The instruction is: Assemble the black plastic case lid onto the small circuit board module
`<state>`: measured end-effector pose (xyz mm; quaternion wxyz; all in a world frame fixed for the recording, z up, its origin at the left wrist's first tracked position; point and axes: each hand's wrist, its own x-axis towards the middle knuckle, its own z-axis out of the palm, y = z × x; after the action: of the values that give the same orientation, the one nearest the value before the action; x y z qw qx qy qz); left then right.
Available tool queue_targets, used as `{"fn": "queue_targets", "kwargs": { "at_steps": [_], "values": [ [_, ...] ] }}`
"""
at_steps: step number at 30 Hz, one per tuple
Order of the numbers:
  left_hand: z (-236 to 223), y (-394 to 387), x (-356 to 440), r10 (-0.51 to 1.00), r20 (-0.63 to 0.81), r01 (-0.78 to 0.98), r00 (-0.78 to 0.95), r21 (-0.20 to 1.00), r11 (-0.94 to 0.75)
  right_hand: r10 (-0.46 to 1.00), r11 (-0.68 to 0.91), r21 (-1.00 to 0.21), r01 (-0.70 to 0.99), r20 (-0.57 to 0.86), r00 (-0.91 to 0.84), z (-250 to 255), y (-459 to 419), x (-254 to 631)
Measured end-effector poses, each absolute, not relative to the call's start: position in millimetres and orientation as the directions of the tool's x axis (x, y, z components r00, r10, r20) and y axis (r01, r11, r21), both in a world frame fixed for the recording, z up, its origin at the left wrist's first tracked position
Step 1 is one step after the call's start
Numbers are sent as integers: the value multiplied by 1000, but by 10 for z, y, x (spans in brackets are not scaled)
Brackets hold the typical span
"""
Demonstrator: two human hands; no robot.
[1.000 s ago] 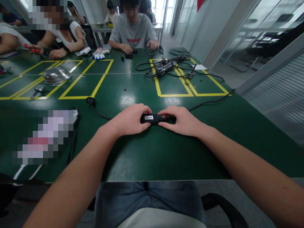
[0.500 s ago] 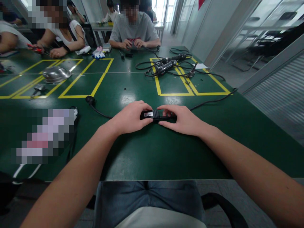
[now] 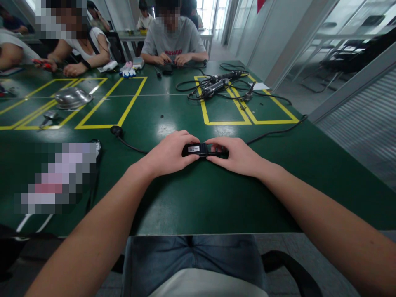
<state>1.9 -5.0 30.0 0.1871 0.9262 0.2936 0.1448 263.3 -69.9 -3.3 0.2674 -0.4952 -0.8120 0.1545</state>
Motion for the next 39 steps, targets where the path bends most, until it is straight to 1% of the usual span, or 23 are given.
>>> {"fn": "queue_targets", "kwargs": {
  "at_steps": [4, 7, 9, 12, 14, 16, 19, 21, 23, 25, 26, 28, 30, 31, 39],
  "values": [
    [301, -42, 21, 598, 191, 472, 778, 449, -758, 893, 449, -529, 720, 275, -355, -29, -712, 2631],
    [297, -35, 35, 656, 243, 509, 714, 464, -726, 892, 451, -542, 709, 286, -350, -35, -715, 2632],
    [292, -23, 40, 737, 261, 612, 624, 424, -668, 889, 458, -539, 707, 291, -353, -41, -711, 2633],
    [282, 11, 28, 847, 219, 790, 485, 305, -531, 882, 470, -518, 714, 298, -364, -52, -701, 2636],
    [268, 42, 10, 884, 179, 846, 432, 260, -466, 877, 479, -505, 718, 306, -370, -60, -693, 2640],
    [249, 72, -7, 898, 145, 856, 416, 269, -441, 876, 481, -501, 719, 307, -372, -66, -688, 2643],
    [222, 102, -21, 893, 119, 841, 434, 302, -449, 876, 481, -501, 719, 305, -374, -67, -683, 2647],
    [222, 110, -29, 868, 161, 814, 470, 301, -496, 876, 482, -502, 719, 304, -375, -66, -680, 2646],
    [249, 112, -43, 827, 236, 769, 510, 305, -561, 877, 480, -508, 716, 302, -373, -66, -675, 2643],
    [299, 111, -67, 787, 254, 707, 563, 345, -617, 879, 477, -520, 709, 302, -370, -70, -668, 2642],
    [328, 110, -80, 770, 212, 673, 601, 384, -632, 879, 477, -525, 705, 301, -370, -71, -664, 2643],
    [380, 109, -103, 730, 57, 625, 681, 475, -620, 878, 479, -533, 697, 299, -375, -74, -657, 2648],
    [411, 109, -115, 705, -56, 617, 707, 535, -576, 875, 485, -538, 690, 303, -378, -75, -654, 2653],
    [417, 109, -116, 700, -87, 620, 708, 550, -559, 873, 488, -539, 687, 308, -379, -74, -654, 2654],
    [358, 100, -112, 697, -103, 622, 709, 557, -550, 874, 483, -538, 690, 333, -352, -100, -668, 2610]
  ]
}}
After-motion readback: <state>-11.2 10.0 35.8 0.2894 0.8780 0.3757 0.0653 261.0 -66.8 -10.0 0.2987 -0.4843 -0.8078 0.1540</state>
